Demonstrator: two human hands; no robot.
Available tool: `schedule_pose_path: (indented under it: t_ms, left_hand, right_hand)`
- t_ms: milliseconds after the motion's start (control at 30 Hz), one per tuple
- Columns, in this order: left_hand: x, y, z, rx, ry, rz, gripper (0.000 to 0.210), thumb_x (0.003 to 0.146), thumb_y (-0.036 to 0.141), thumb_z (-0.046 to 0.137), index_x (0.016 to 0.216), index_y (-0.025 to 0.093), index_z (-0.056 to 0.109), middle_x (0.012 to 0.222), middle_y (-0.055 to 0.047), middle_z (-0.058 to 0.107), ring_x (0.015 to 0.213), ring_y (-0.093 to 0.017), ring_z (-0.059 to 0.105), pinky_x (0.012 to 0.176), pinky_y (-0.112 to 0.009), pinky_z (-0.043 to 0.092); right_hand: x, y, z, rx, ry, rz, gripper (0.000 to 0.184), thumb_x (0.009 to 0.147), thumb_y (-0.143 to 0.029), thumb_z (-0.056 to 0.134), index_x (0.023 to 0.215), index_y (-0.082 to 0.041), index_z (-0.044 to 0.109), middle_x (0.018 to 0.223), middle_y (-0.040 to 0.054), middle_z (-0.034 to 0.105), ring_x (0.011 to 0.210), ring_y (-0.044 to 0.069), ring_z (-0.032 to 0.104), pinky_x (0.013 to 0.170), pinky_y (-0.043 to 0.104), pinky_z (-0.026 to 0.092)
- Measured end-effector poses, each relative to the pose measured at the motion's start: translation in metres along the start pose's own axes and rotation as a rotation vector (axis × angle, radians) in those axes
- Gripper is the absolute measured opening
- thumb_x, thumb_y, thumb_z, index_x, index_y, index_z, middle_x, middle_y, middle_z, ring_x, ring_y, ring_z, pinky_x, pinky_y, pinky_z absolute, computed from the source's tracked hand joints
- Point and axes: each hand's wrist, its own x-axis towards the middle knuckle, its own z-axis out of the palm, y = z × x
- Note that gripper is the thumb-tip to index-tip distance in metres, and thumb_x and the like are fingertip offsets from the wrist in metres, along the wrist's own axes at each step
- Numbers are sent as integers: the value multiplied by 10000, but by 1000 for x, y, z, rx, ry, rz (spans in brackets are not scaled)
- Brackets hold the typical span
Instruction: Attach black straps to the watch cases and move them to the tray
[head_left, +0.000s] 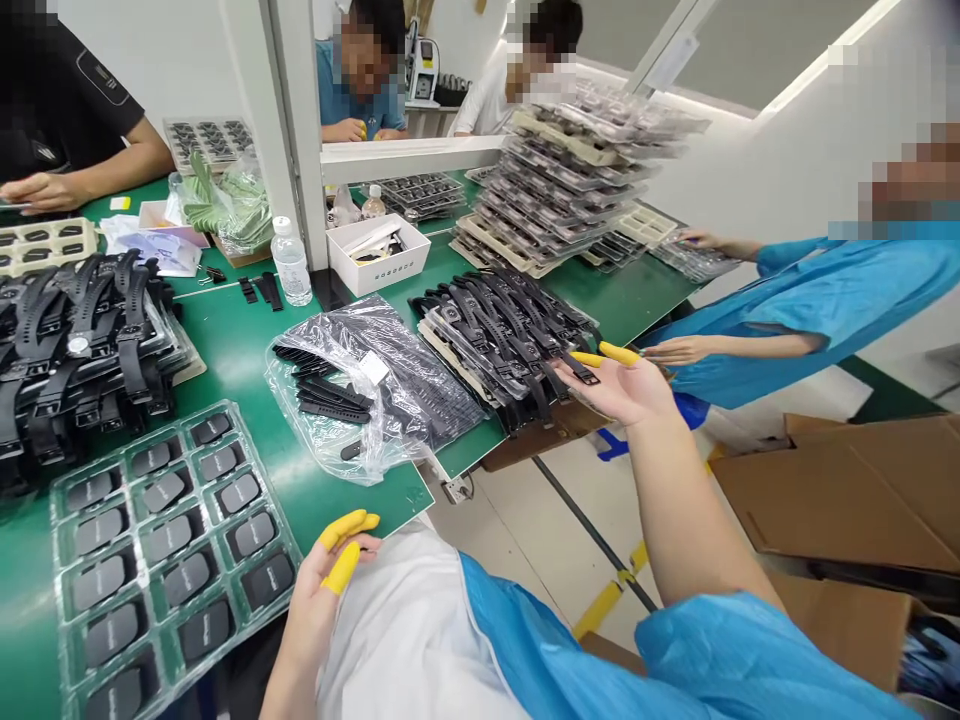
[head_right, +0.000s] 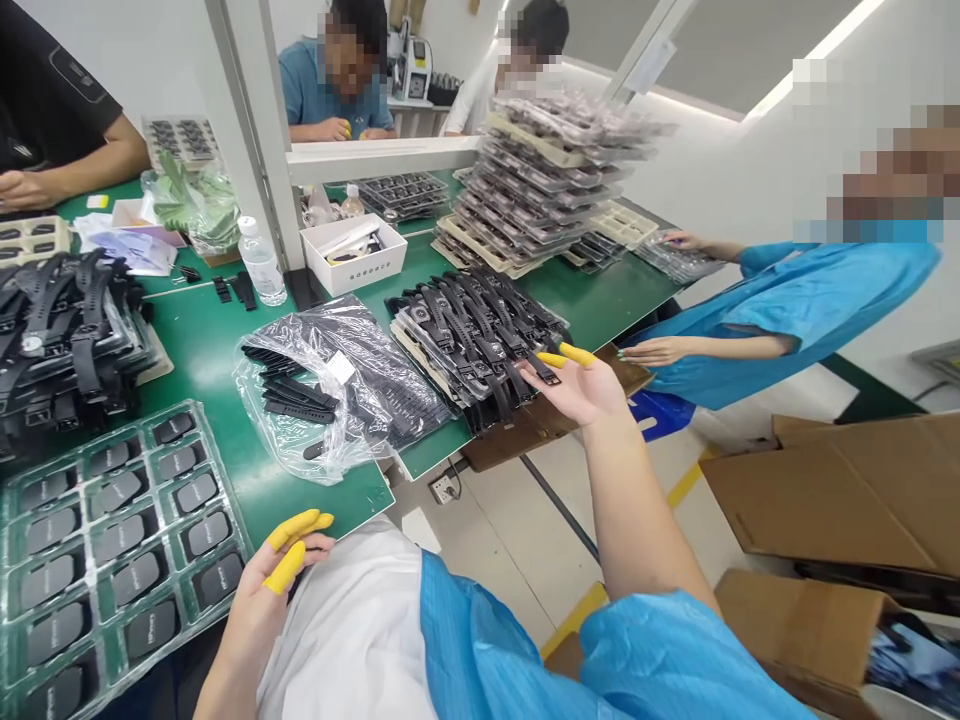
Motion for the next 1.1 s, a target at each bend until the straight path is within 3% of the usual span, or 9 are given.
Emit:
schedule_pose_path:
  t_ms: [100, 200, 233, 333, 467, 567, 733, 967, 1100]
  left_hand:
    - [-2, 2, 0, -16, -5, 6, 498, 882, 504, 766, 1258, 179, 726, 1266, -162, 738, 1034, -272, 725, 897, -378, 582]
    - [-4, 4, 2, -32, -16, 9, 496, 885, 499, 766, 1257, 173, 724, 1266, -169, 736, 1024, -267, 722, 893, -379, 577]
    - [-4, 5, 2, -34, -20, 8, 492, 887, 494, 766, 1257, 172, 723, 1260, -169, 738, 1021, -265, 721, 894, -380, 577]
    - [-3, 5, 2, -33, -34, 3, 470, 893, 471, 765, 1253, 172, 719, 1250, -166, 738, 1025, -258, 718, 901, -378, 575]
    - [-1, 3, 0, -39, -55, -15, 469, 877, 464, 785, 1239, 173, 718, 1243, -164, 737, 1009, -257, 723, 897, -391, 580]
    - [0, 0, 0, -72, -41, 3, 492, 874, 478, 788, 1253, 175, 707, 1250, -164, 732, 988, -254, 729, 880, -391, 581]
    - [-3, -9, -1, -89, -20, 46, 499, 895, 497, 769, 1267, 175, 693, 1275, -170, 719, 1005, -252, 725, 898, -392, 577]
    - [-4, -5, -2, -73, -113, 25, 505, 894, 526, 763, 1275, 201, 695, 1274, -163, 713, 1026, -255, 714, 936, -418, 572]
    - [-4, -1, -2, -59, -176, 14, 510, 895, 536, 760, 1294, 225, 695, 1273, -157, 712, 1048, -249, 698, 935, -419, 572]
  right_hand:
    - [-21, -2, -2, -122, 249, 27, 162, 898, -154, 541, 896, -207, 695, 1139, 156, 728, 1084, 270, 709, 791, 431, 672]
    - [-58, 8, 12, -126, 368, -279, 241, 887, -95, 548, 878, -280, 702, 1244, 29, 703, 1154, 122, 665, 888, 222, 601]
    - [-74, 17, 24, -136, 369, -483, 265, 866, -75, 585, 918, -300, 716, 1251, 6, 704, 1174, 107, 658, 942, 211, 575]
    - [-125, 64, 82, -203, 132, -728, 219, 899, -200, 658, 1065, -322, 731, 1293, 21, 705, 1195, 201, 682, 1080, 406, 550]
    - [-162, 157, 178, -558, -701, -439, 425, 937, -320, 662, 1359, -300, 614, 1513, 88, 575, 1421, 303, 530, 1179, 530, 462]
    - [-156, 215, 233, -897, -1036, -416, 572, 948, -360, 611, 1488, -202, 503, 1663, 157, 390, 1563, 332, 314, 1290, 560, 253]
    - [-134, 249, 263, -1254, -1024, -473, 677, 944, -380, 592, 1523, -64, 442, 1707, 254, 247, 1614, 396, 85, 1300, 602, 130]
    - [-108, 255, 258, -1324, -1000, -474, 885, 930, -500, 622, 1628, -106, 249, 1735, 241, 159, 1610, 432, 48, 1283, 641, 146]
    - [-94, 259, 274, -1285, -1179, -524, 822, 959, -513, 563, 1634, -155, 261, 1733, 202, 216, 1616, 375, 113, 1290, 603, 187]
